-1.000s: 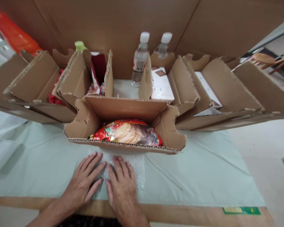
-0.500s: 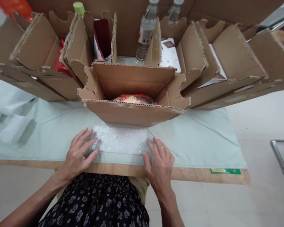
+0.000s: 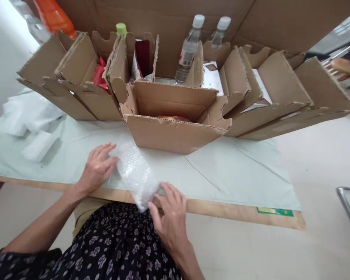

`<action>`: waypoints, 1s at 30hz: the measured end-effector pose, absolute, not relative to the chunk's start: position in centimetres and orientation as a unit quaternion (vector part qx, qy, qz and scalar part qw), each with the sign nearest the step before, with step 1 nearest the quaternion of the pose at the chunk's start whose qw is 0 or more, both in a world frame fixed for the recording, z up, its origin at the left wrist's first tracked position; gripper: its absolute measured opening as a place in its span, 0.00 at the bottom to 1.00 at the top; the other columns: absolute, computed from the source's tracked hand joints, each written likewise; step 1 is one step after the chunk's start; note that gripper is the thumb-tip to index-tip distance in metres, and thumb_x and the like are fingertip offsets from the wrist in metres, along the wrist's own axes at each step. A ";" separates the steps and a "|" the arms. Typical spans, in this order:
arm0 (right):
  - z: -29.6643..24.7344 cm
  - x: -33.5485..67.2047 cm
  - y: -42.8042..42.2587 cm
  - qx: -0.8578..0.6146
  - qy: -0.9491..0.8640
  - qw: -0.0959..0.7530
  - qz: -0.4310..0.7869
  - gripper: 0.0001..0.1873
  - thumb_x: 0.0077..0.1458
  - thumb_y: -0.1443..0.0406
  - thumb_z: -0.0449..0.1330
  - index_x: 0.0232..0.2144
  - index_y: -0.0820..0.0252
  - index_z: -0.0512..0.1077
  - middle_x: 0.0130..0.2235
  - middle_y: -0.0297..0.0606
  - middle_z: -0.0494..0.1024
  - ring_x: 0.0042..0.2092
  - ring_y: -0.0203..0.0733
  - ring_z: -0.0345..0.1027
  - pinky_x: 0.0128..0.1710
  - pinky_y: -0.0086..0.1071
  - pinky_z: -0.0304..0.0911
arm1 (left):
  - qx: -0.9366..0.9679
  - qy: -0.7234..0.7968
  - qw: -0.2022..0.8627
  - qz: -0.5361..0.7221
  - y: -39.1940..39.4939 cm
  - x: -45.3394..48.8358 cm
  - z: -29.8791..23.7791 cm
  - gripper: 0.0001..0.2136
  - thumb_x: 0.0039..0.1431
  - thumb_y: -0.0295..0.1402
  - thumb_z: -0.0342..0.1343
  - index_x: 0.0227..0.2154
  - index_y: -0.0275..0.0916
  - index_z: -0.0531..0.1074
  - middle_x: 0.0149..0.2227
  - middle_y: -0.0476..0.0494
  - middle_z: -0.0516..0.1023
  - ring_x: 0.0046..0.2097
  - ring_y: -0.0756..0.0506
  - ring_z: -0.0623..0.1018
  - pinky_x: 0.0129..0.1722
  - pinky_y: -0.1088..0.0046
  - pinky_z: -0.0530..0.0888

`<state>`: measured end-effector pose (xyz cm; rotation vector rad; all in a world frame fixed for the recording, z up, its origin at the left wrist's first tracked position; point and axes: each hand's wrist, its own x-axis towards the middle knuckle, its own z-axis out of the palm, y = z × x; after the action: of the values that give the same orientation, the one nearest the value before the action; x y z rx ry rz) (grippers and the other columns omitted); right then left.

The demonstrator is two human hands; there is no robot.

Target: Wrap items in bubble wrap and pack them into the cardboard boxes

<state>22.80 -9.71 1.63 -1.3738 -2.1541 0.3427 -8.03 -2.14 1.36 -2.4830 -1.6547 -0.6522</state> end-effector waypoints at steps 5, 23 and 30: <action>3.0 21.4 -10.5 -0.437 -0.822 0.312 0.190 0.06 0.66 0.65 0.61 0.45 0.54 0.76 0.51 0.41 0.83 0.55 0.51 0.75 0.55 0.50 0.67 | -0.781 -0.579 0.026 -0.234 3.2 -11.8 1.6 0.16 0.62 0.20 0.52 0.48 0.40 0.79 0.70 0.33 0.65 0.71 0.29 0.65 0.64 0.37 0.68; 0.2 15.7 -4.8 -0.378 -0.862 0.286 0.179 0.10 0.68 0.71 0.56 0.42 0.56 0.78 0.50 0.43 0.83 0.52 0.49 0.75 0.50 0.44 0.69 | -0.811 -0.516 -0.167 -0.218 -11.6 -8.2 1.7 0.22 0.62 0.26 0.58 0.60 0.39 0.70 0.65 0.33 0.73 0.69 0.32 0.68 0.68 0.40 0.66; 1.3 16.5 -4.8 -0.335 -0.890 0.214 0.224 0.14 0.65 0.68 0.61 0.52 0.58 0.76 0.57 0.47 0.80 0.58 0.54 0.71 0.54 0.50 0.69 | -0.792 -0.527 -0.151 -0.267 -11.0 -8.4 1.7 0.11 0.66 0.25 0.57 0.49 0.39 0.77 0.59 0.36 0.80 0.65 0.34 0.74 0.64 0.46 0.70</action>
<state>16.50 -4.83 1.34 -0.9285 -2.4689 0.6219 -8.36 -11.02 1.66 -2.7626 -1.8369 -0.9309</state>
